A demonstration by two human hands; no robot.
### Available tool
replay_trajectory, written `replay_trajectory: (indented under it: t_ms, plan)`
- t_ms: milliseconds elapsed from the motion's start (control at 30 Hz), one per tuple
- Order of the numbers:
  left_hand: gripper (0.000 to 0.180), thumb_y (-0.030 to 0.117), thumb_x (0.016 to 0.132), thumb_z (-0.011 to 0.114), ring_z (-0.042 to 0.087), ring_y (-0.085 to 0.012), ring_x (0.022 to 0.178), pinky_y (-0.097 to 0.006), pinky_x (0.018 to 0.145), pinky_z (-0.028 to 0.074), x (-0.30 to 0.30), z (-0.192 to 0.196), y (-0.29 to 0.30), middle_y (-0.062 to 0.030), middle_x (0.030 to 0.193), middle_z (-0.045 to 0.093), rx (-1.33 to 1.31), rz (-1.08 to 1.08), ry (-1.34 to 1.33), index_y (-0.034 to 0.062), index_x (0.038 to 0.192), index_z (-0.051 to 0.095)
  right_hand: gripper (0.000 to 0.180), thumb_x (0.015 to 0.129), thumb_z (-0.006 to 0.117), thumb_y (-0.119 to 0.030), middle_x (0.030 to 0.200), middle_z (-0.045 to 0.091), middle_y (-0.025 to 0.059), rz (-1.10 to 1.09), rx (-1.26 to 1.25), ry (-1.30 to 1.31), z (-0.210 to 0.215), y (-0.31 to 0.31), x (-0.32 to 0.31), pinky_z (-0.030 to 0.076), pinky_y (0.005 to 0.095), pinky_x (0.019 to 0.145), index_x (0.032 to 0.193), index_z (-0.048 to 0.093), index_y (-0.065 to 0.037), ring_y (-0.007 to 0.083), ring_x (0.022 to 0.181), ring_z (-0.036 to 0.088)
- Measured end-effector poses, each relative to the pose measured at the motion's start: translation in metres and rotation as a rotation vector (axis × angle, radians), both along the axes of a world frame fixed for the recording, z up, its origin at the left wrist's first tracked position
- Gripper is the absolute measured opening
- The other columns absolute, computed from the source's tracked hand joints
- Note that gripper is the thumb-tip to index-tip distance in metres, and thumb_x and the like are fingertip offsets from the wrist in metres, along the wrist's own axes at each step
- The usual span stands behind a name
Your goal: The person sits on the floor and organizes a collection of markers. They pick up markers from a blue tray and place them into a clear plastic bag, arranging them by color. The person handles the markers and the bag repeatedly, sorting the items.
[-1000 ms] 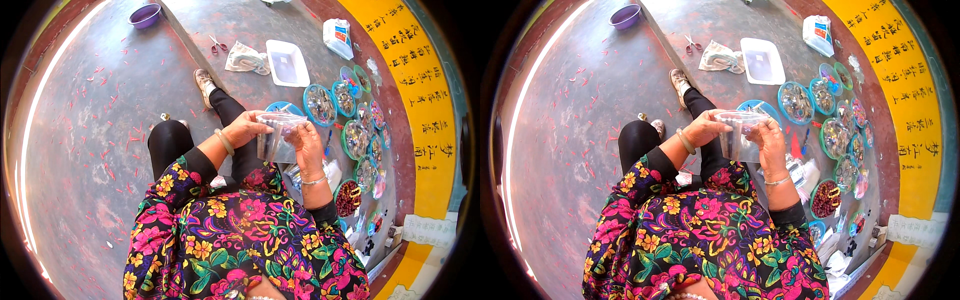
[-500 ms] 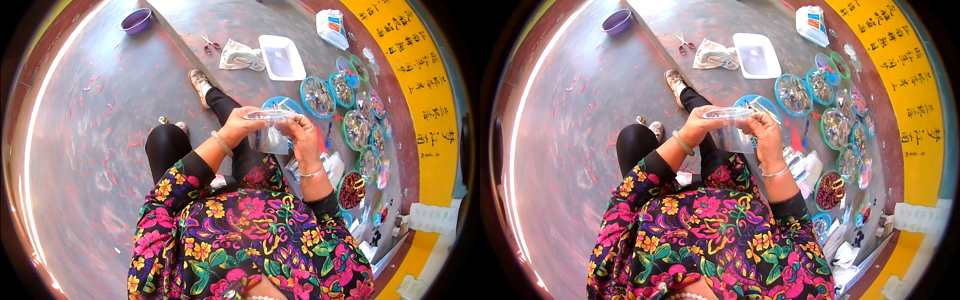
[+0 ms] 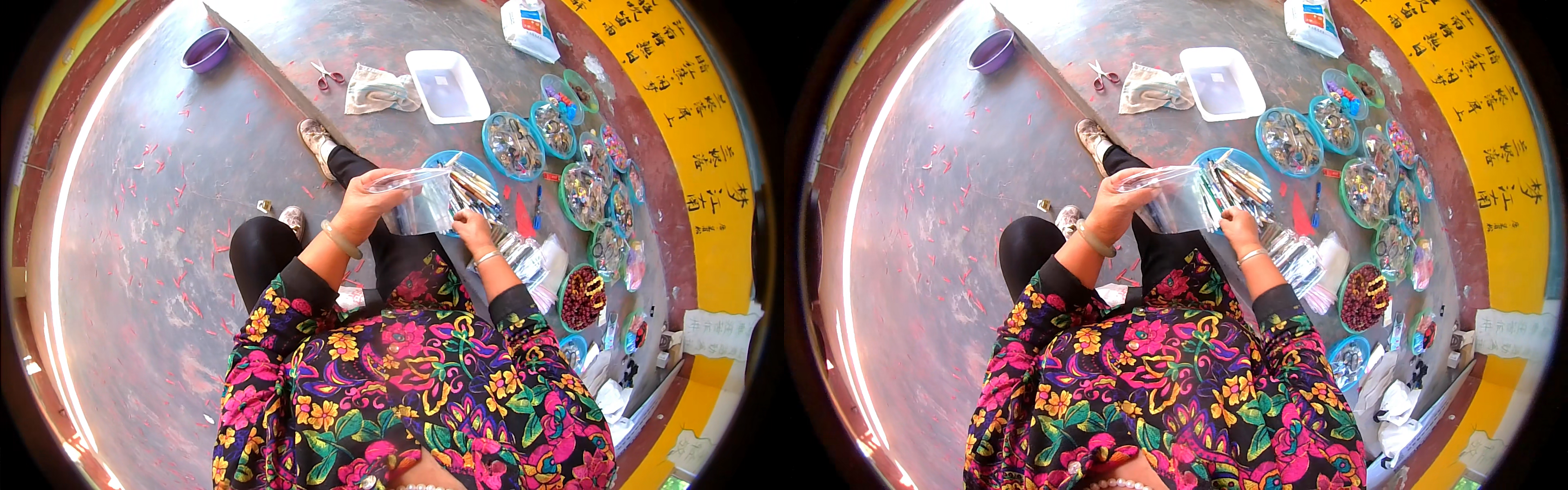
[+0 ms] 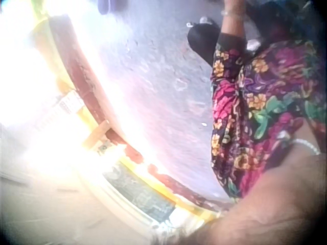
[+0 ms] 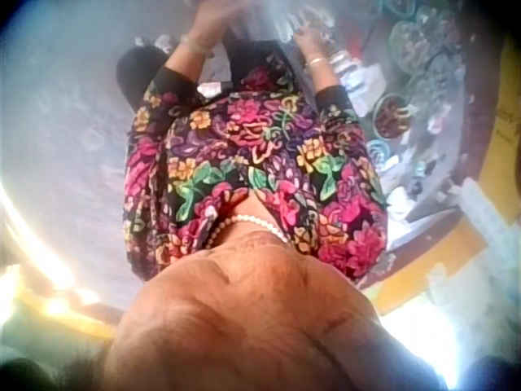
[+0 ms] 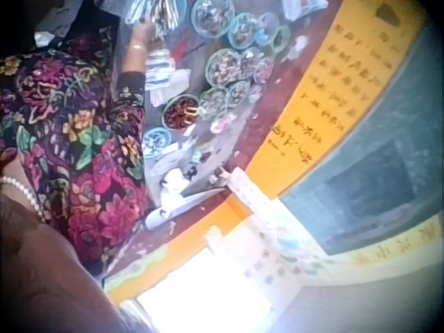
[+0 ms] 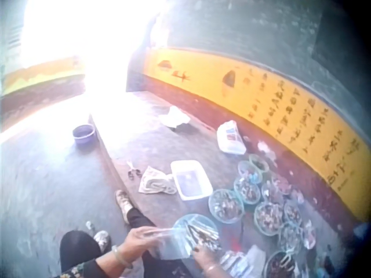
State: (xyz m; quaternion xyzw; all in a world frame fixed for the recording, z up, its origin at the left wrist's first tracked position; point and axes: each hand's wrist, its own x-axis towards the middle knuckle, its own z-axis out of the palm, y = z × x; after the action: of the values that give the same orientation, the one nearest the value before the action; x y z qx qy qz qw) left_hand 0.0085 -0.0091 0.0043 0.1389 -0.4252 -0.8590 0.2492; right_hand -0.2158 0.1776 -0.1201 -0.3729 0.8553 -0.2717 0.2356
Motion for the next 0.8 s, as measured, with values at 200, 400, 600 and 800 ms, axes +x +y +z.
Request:
replay_trajectory:
  t_ms: [200, 400, 600, 800]
  plan:
    - [0.029, -0.003, 0.081, 0.065, 0.066, -0.0198, 0.095, -0.03, 0.086, 0.05, -0.001, -0.003, 0.002, -0.0124, 0.105, 0.068, 0.034, 0.029, -0.025, -0.0035, 0.11, 0.062, 0.028, 0.074, 0.065, -0.031, 0.087, 0.067, 0.0182, 0.006, 0.219, 0.237, -0.005, -0.02, 0.027, 0.05, 0.0435, 0.077, 0.089, 0.069, -0.007, 0.0368, 0.085, 0.064]
    - [0.026, 0.0, 0.082, 0.061, 0.064, -0.019, 0.091, -0.031, 0.089, 0.046, -0.003, 0.006, 0.001, -0.0123, 0.097, 0.069, -0.019, 0.078, -0.051, -0.0035, 0.108, 0.062, 0.027, 0.073, 0.065, -0.029, 0.089, 0.066, 0.0195, 0.027, 0.379, 0.273, 0.007, -0.032, 0.031, 0.051, 0.045, 0.076, 0.086, 0.069, -0.005, 0.037, 0.085, 0.064]
    - [0.026, 0.002, 0.082, 0.063, 0.065, -0.019, 0.09, -0.031, 0.086, 0.048, -0.003, 0.004, 0.0, -0.0117, 0.096, 0.069, -0.021, 0.051, -0.072, -0.0022, 0.108, 0.062, 0.023, 0.068, 0.065, -0.026, 0.078, 0.067, 0.0189, -0.193, 0.186, 0.11, 0.002, -0.014, 0.009, 0.051, 0.0431, 0.075, 0.08, 0.071, -0.007, 0.0369, 0.078, 0.065]
    - [0.024, 0.002, 0.082, 0.064, 0.065, -0.019, 0.089, -0.031, 0.084, 0.049, -0.005, 0.008, 0.002, -0.0118, 0.096, 0.069, -0.019, 0.062, -0.069, -0.0011, 0.106, 0.063, 0.019, 0.083, 0.065, -0.015, 0.076, 0.067, 0.0079, -0.528, -0.406, -0.471, 0.029, 0.023, -0.029, 0.049, 0.0204, 0.054, 0.09, 0.064, 0.003, 0.0131, 0.067, 0.065]
